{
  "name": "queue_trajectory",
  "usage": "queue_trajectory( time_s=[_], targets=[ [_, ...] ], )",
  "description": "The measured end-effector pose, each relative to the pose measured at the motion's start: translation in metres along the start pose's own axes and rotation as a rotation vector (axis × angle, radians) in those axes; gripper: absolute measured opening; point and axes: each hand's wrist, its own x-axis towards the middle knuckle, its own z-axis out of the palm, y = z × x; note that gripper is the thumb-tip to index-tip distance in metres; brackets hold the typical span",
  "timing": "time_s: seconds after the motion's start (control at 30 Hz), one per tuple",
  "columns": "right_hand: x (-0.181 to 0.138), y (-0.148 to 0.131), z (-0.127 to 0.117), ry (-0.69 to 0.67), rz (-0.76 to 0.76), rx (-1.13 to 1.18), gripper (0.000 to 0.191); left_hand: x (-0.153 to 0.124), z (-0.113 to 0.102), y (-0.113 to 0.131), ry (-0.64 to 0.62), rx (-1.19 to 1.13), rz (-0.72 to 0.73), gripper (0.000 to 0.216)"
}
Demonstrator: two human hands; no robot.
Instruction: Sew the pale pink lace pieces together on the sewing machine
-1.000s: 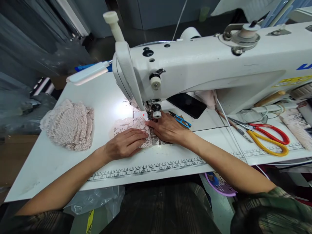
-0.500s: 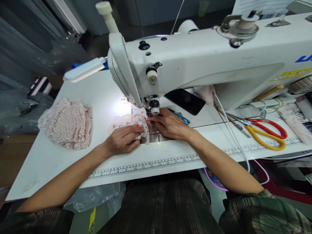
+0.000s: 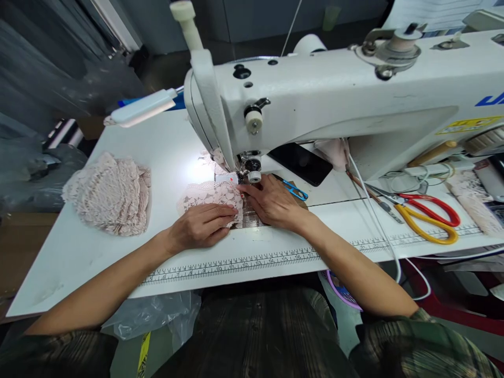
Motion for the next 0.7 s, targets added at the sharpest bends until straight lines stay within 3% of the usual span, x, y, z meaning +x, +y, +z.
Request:
queue_trajectory(
  time_s=[0.17,0.7],
  targets=[
    [-0.005,0.0094,-0.0031,0.024,-0.018,0.219,0.039,-0.0021,0.0015,-0.0046,0.055,-0.029,-0.067,0.011],
    [-0.0047,0.0109,-0.002,-0.05,-0.089,0.189,0.041,-0.0002,0.0014,-0.0055,0.02,-0.041,-0.038,0.011]
  ],
)
